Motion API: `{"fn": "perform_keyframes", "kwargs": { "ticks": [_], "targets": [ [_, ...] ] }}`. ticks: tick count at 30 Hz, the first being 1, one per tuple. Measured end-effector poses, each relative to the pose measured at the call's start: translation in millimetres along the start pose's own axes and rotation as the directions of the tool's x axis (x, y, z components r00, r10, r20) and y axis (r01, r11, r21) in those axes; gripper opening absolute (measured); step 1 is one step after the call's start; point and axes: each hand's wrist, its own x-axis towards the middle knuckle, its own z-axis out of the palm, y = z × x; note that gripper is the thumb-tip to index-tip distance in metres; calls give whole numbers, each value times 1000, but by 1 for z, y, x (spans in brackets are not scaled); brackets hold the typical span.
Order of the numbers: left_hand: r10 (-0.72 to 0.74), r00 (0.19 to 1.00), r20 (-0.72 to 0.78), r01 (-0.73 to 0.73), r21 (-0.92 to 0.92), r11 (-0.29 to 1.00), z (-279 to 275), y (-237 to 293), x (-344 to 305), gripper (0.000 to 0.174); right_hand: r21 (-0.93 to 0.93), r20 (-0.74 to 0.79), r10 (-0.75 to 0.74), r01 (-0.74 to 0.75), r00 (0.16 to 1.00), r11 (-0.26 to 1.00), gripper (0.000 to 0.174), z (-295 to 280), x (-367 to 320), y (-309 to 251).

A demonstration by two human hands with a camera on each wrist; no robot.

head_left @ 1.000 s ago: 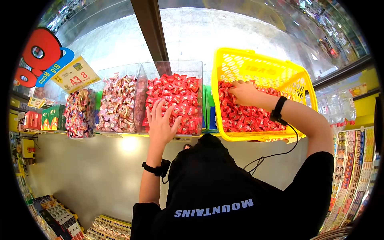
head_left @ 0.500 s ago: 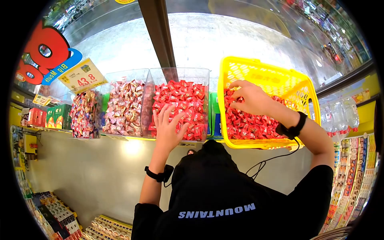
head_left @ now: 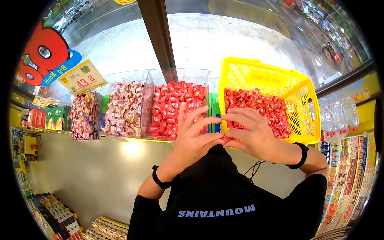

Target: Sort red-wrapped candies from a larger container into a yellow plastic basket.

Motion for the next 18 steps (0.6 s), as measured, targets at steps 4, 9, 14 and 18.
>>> {"fn": "perform_keyframes", "kwargs": {
  "ticks": [4, 9, 14, 18],
  "targets": [
    [-35, 999, -12, 35, -25, 999, 6, 1, -7, 19, 44, -1, 77, -77, 997, 996, 28, 4, -2, -4],
    [-34, 999, -4, 34, -45, 998, 3, -7, -10, 24, 145, 72, 148, -157, 986, 977, 27, 6, -3, -1],
    [-37, 996, 78, 46, -110, 993, 2, -7, -5, 33, 122, 60, 113, -120, 992, 985, 22, 12, 0, 3],
    [-13, 1000, 19, 14, -14, 1000, -1, -23, -1, 34, 131, 23, 190, -191, 982, 973, 26, 11, 2, 6]
  ]
}}
